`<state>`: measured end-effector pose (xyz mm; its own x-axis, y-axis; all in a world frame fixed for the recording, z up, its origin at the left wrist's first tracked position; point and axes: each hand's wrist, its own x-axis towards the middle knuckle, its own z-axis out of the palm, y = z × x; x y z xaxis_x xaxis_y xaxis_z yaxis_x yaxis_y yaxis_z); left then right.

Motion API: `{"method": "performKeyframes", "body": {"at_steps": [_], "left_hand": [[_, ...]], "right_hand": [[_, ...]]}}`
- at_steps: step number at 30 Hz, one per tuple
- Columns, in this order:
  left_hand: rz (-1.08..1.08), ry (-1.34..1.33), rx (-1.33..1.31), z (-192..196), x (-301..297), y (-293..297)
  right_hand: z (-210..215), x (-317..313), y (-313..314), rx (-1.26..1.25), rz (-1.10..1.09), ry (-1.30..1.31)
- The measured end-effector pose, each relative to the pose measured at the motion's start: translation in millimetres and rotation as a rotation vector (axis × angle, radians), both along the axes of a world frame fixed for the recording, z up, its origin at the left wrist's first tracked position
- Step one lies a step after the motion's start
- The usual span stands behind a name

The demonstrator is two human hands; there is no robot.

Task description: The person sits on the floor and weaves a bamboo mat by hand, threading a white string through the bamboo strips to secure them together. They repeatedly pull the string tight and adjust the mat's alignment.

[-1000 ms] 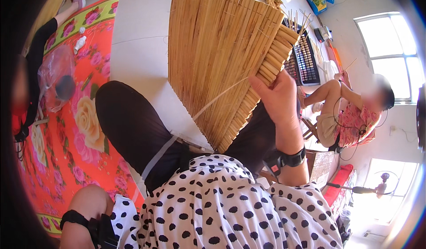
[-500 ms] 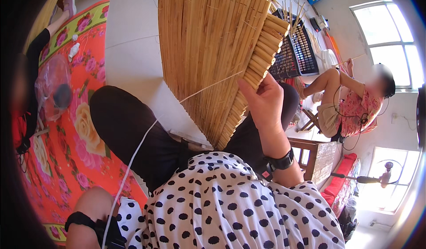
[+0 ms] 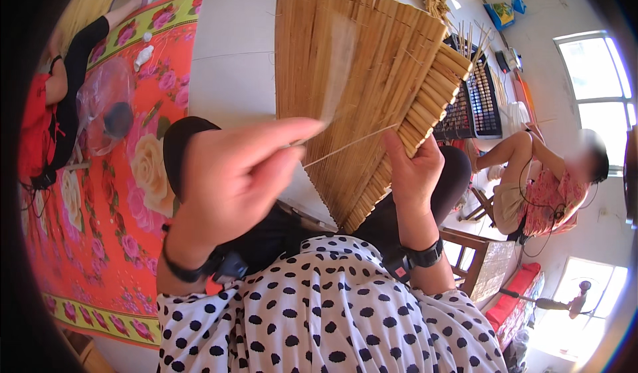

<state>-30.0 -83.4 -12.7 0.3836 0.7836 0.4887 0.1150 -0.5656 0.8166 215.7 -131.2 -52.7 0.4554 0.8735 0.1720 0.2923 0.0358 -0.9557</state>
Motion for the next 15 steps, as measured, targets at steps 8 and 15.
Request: {"method": "performKeyframes", "body": {"at_steps": [8,15], "left_hand": [[0.05,0.231,0.171,-34.4,48.1,12.5],[-0.128,0.063,-0.205,-36.2,43.7,22.4]], "right_hand": [[-6.1,-2.8,1.3,-0.006,-0.026,-0.174],[-5.2,-4.8,4.8,0.024,-0.044,-0.155]]}}
